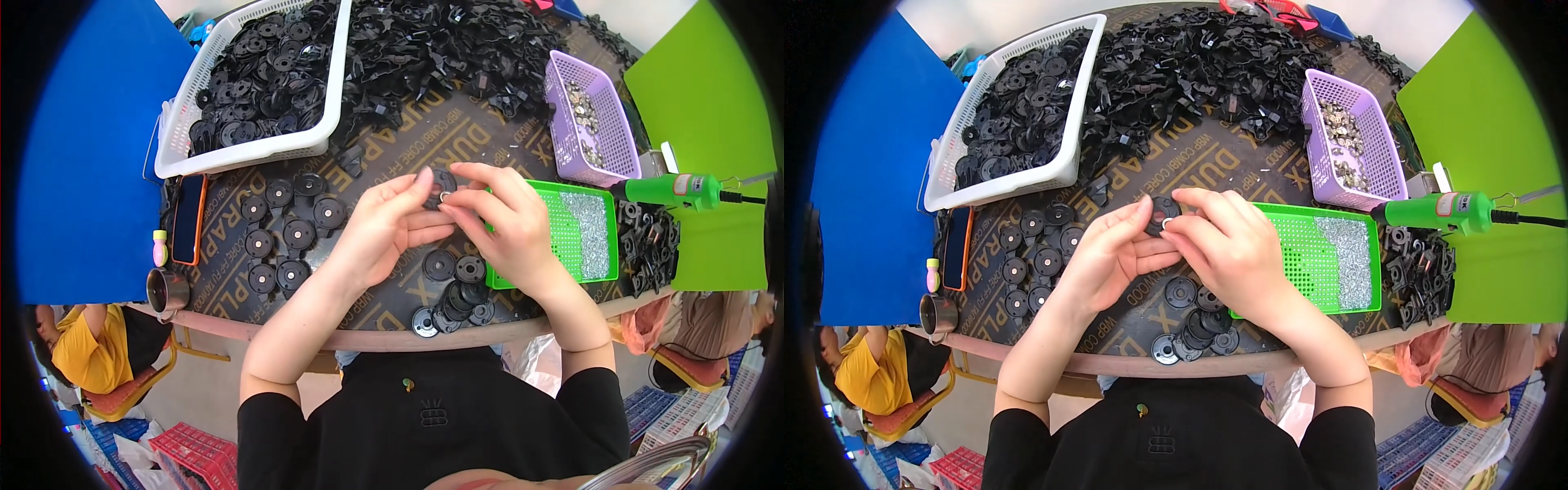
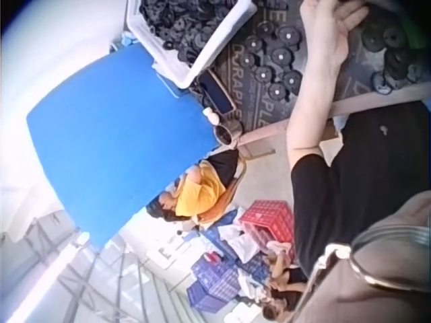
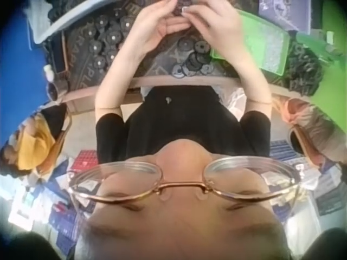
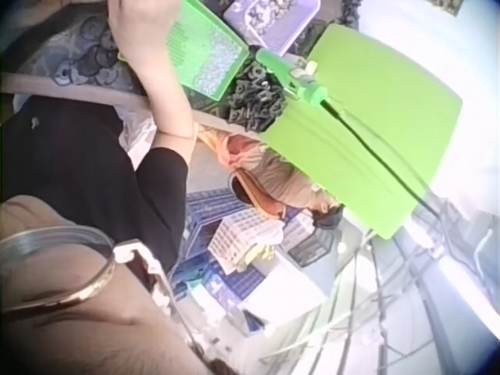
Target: The person assembles plastic parts by taking round plastic bases, inserting metal pieces into their centers, and snapping plastic covers onto the bases by hand.
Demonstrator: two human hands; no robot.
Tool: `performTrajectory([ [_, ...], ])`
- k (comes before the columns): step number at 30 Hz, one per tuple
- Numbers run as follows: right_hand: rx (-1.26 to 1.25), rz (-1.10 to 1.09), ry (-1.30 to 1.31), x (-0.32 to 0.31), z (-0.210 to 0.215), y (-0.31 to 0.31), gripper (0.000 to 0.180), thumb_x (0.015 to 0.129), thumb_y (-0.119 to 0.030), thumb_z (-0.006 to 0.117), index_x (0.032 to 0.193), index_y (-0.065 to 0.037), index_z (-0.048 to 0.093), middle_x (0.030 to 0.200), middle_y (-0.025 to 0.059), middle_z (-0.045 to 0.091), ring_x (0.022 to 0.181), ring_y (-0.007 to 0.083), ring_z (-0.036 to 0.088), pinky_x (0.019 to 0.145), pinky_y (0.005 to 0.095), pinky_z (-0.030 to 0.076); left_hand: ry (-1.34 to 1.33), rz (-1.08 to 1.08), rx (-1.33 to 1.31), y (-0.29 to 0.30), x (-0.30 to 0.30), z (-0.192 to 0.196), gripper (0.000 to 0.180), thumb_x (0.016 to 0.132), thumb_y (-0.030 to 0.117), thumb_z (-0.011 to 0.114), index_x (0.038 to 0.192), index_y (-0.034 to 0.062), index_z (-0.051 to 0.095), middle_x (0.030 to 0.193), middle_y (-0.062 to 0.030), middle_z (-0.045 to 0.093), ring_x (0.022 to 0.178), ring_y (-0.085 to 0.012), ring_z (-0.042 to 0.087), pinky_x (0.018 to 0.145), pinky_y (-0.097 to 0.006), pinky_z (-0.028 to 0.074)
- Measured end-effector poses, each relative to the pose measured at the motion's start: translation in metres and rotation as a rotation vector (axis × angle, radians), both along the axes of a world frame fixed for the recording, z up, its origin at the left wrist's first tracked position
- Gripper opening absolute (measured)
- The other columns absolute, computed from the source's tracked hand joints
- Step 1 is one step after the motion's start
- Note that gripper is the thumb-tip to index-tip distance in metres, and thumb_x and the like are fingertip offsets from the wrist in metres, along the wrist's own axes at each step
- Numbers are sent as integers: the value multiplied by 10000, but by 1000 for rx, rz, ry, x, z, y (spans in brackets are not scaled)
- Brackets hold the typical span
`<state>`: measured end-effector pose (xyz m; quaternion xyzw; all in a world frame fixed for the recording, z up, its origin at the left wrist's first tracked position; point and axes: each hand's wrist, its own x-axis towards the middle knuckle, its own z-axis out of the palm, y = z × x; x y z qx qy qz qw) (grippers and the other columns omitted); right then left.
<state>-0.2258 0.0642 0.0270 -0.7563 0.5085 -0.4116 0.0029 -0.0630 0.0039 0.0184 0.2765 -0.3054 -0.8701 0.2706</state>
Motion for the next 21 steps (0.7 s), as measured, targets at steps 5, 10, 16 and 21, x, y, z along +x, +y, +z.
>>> performTrajectory([
  [5, 10, 19, 67, 3, -5, -1, 139, 693, -82, 690, 811, -55, 623, 1013, 76, 599, 729, 198, 571, 607, 316, 455, 21, -94, 112, -6, 6, -15, 307, 957, 307, 419, 1094, 59, 535, 950, -74, 637, 912, -202, 631, 823, -379, 502],
  [10, 204, 84, -30, 5, -1, -3, 154, 709, -51, 679, 851, -38, 622, 1020, 100, 594, 772, 233, 588, 663, 318, 479, 49, -43, 97, -3, 10, -21, 282, 953, 277, 443, 1074, 44, 547, 985, -74, 633, 960, -168, 607, 831, -318, 499],
  [16, 419, -160, -177, -11, 25, -37, 155, 782, -57, 643, 926, -19, 598, 863, 79, 614, 703, 139, 601, 587, 251, 483, 0, 18, 89, 1, 12, -12, 306, 947, 302, 464, 1044, 16, 510, 1034, -101, 613, 964, -222, 621, 838, -291, 496],
  [21, 446, 311, 148, 13, -24, -120, 256, 758, -37, 630, 1013, -52, 606, 925, 101, 624, 854, 227, 618, 739, 315, 502, 29, 20, 83, 3, 14, -12, 352, 963, 286, 415, 1174, 7, 461, 1106, -153, 594, 997, -274, 611, 799, -282, 526],
])
